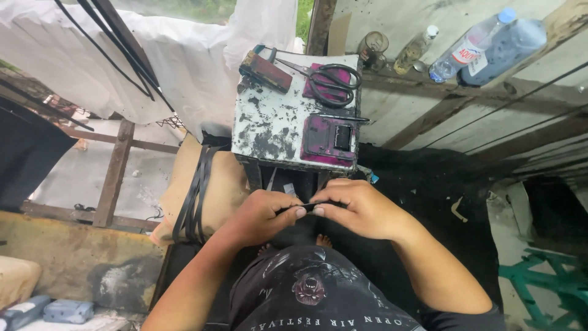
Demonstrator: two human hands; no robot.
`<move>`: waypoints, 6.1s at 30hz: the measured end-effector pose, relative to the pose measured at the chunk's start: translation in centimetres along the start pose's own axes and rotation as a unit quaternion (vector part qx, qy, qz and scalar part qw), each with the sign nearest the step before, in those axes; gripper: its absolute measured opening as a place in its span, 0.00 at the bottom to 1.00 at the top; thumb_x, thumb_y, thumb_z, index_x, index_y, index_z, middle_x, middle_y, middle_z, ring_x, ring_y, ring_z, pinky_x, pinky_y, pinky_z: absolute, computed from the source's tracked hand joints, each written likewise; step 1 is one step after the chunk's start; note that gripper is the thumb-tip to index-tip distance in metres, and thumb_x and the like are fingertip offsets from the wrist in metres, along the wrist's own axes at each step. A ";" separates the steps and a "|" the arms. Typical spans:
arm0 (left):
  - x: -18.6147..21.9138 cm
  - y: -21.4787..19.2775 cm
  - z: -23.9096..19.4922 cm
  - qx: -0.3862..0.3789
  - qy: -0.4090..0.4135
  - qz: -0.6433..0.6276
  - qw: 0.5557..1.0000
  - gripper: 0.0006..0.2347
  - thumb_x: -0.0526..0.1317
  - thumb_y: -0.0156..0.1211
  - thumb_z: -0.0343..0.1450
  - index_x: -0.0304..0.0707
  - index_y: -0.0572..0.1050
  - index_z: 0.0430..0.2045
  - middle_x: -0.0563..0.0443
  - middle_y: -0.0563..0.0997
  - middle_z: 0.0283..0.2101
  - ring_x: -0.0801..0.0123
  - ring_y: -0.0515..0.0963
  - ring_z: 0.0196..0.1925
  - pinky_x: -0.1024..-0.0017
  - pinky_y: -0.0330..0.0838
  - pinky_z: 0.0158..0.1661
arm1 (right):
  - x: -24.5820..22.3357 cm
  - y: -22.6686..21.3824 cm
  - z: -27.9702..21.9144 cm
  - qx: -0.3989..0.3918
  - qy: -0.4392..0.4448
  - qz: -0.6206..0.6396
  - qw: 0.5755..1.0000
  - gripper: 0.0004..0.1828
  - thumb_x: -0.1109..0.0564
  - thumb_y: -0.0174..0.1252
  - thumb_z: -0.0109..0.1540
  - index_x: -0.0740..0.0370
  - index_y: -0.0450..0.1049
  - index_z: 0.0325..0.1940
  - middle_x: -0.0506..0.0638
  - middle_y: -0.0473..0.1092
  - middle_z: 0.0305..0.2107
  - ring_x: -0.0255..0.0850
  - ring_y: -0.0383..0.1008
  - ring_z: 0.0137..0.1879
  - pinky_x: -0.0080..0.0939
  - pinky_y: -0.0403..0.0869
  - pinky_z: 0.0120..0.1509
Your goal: The person dyes the edges of long leather strips by pulling them through a manual applicator and then hangs them on a line to dry using clothespins.
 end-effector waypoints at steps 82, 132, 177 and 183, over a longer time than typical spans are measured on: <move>-3.3 -14.3 3.3 0.273 0.156 0.576 0.755 0.02 0.37 0.73 0.71 0.51 0.87 0.31 0.58 0.85 0.31 0.67 0.78 0.45 0.57 0.59 0.60 | 13.4 -6.7 4.9 0.153 -0.266 -0.364 0.880 0.06 0.60 0.63 0.63 0.53 0.81 0.44 0.44 0.77 0.32 0.43 0.75 0.44 0.45 0.66 0.55; -5.5 -4.4 12.0 0.107 0.211 0.466 0.853 0.03 0.38 0.67 0.68 0.49 0.84 0.25 0.59 0.83 0.27 0.70 0.74 0.38 0.62 0.57 0.56 | 13.3 -12.8 -7.5 0.210 -0.054 -0.486 0.846 0.04 0.57 0.64 0.64 0.48 0.83 0.38 0.38 0.76 0.29 0.37 0.73 0.45 0.43 0.64 0.60; 0.7 -2.0 15.2 -0.064 0.058 0.222 0.971 0.06 0.39 0.61 0.72 0.41 0.84 0.37 0.47 0.85 0.37 0.50 0.83 0.40 0.58 0.74 0.43 | 9.5 -13.9 -6.9 0.149 0.034 -0.320 0.935 0.08 0.58 0.59 0.66 0.57 0.82 0.46 0.49 0.78 0.36 0.47 0.75 0.51 0.50 0.61 0.65; 1.3 -1.5 15.1 -0.064 0.044 0.231 0.970 0.07 0.40 0.60 0.72 0.43 0.84 0.38 0.50 0.85 0.38 0.51 0.83 0.40 0.59 0.76 0.44 | 7.5 -11.7 -2.0 0.091 -0.021 -0.260 0.961 0.09 0.61 0.57 0.66 0.60 0.81 0.46 0.49 0.78 0.34 0.47 0.75 0.49 0.48 0.61 0.65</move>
Point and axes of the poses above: each hand's wrist, its own z-axis towards the middle knuckle, its own y-axis out of the palm, x = y × z, the point moved 1 cm from there along z, towards the middle knuckle
